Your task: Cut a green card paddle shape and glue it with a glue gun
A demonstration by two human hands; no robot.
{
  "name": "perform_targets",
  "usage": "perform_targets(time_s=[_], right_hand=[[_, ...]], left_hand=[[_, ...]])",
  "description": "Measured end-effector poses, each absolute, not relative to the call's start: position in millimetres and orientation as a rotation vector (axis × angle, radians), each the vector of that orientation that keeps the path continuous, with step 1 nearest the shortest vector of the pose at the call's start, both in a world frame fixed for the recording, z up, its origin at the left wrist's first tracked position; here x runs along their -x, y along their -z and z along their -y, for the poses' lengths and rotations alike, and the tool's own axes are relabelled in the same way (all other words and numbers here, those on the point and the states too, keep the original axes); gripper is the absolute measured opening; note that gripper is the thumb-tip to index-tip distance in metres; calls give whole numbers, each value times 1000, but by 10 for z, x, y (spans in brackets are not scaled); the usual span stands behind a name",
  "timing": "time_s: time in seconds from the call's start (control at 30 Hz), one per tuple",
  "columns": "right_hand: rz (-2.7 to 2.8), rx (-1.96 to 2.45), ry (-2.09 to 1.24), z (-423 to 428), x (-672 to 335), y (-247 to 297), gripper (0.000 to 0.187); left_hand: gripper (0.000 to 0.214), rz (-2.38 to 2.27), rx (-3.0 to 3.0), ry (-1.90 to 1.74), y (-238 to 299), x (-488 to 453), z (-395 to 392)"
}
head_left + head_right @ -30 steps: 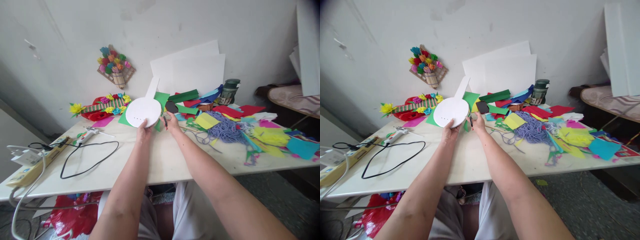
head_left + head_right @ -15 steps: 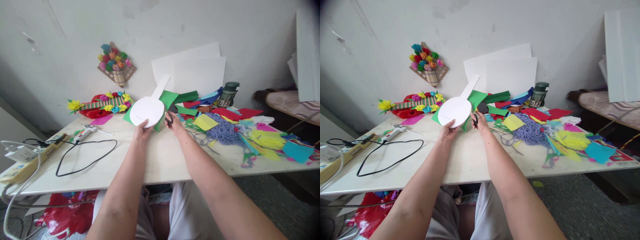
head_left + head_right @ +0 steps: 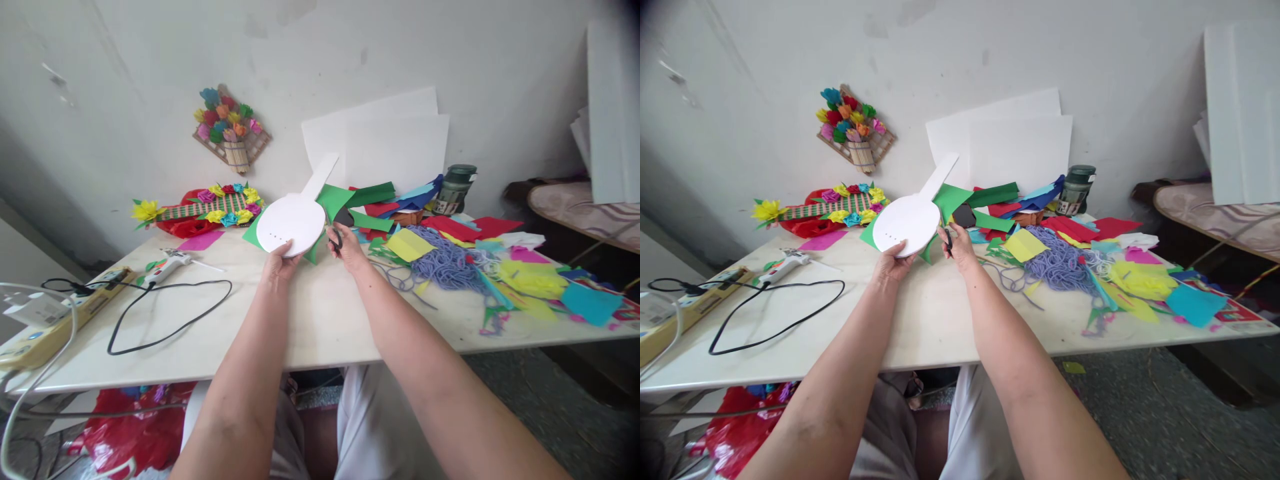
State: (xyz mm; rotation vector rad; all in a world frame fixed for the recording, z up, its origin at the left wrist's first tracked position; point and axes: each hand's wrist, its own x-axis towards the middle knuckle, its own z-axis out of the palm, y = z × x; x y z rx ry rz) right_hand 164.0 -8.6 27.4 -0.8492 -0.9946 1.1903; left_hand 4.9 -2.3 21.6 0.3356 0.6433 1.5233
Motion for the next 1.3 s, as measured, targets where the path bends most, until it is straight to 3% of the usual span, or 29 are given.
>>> perform_targets(time_s=[0.77, 0.97, 1.3], right_hand=[[1073, 935, -1160, 116, -1549, -254, 69], [1058, 938, -1173, 133, -1552, -264, 69], [1096, 885, -1207, 132, -1505, -233, 72]], left_hand=[[43, -601, -229, -1817, -236, -38, -11], [61, -518, -256, -1787, -246, -16, 5], [43, -469, -182, -1821, -235, -51, 12]])
